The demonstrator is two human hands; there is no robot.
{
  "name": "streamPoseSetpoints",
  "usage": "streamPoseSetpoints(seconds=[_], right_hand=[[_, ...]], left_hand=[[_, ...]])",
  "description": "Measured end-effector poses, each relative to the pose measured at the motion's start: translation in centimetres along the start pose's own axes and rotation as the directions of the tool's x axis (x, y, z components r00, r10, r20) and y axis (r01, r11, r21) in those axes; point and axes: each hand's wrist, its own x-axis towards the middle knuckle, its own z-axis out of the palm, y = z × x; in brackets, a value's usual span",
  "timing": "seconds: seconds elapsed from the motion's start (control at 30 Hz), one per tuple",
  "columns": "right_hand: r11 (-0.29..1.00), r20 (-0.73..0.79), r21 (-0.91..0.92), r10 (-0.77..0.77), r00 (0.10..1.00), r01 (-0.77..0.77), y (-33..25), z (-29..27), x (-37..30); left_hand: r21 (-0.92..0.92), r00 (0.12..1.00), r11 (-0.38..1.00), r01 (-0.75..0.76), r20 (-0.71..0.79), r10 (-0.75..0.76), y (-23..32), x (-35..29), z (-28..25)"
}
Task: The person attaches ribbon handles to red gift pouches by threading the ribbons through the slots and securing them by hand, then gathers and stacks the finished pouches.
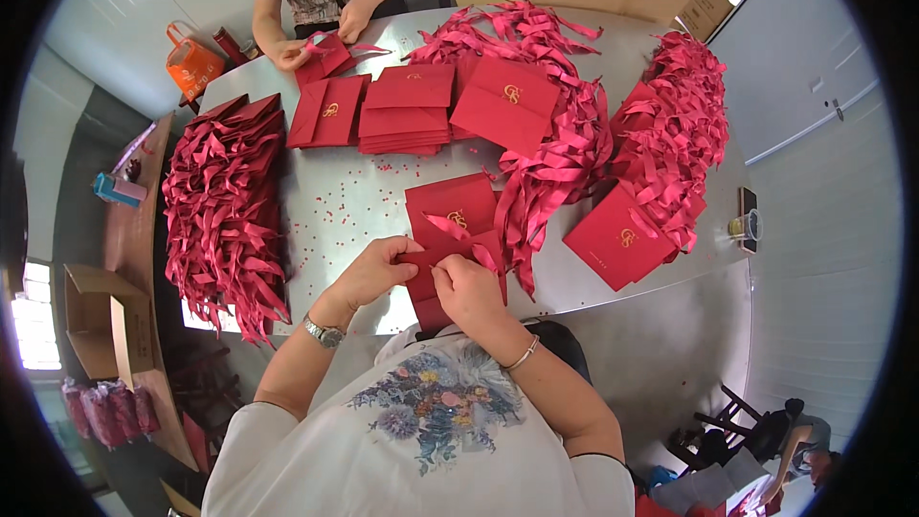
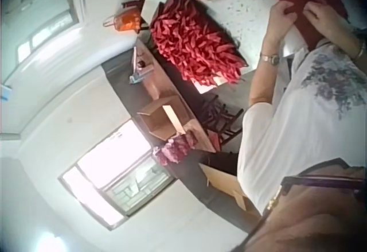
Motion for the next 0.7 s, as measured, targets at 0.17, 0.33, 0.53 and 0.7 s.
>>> streamPoseSetpoints(seconds=[0.17, 0.33, 0.53, 0.7], right_hand=[[0.997, -0.029, 0.007, 0.081, 0.996, -0.081, -0.2, 0.4, 0.1], [0.993, -0.046, 0.004, 0.116, 0.992, -0.115, -0.2, 0.6, 1.1], [0.993, -0.066, -0.036, 0.114, 0.991, -0.116, -0.3, 0.3, 1.3], [0.985, -0.07, -0.12, 0.118, 0.991, -0.126, 0.9, 1.1, 0.6]], left_hand=[[-0.001, 0.998, 0.998, -0.058, -0.036, 0.058, -1.0, -0.1, 0.6], [-0.032, 0.997, 0.997, -0.066, -0.046, 0.065, -0.4, 0.6, 0.3], [0.237, 0.96, 0.952, -0.193, -0.156, 0.234, -0.1, 0.5, 1.1], [0.354, 0.905, 0.908, -0.223, -0.271, 0.328, -2.0, 0.1, 2.8]])
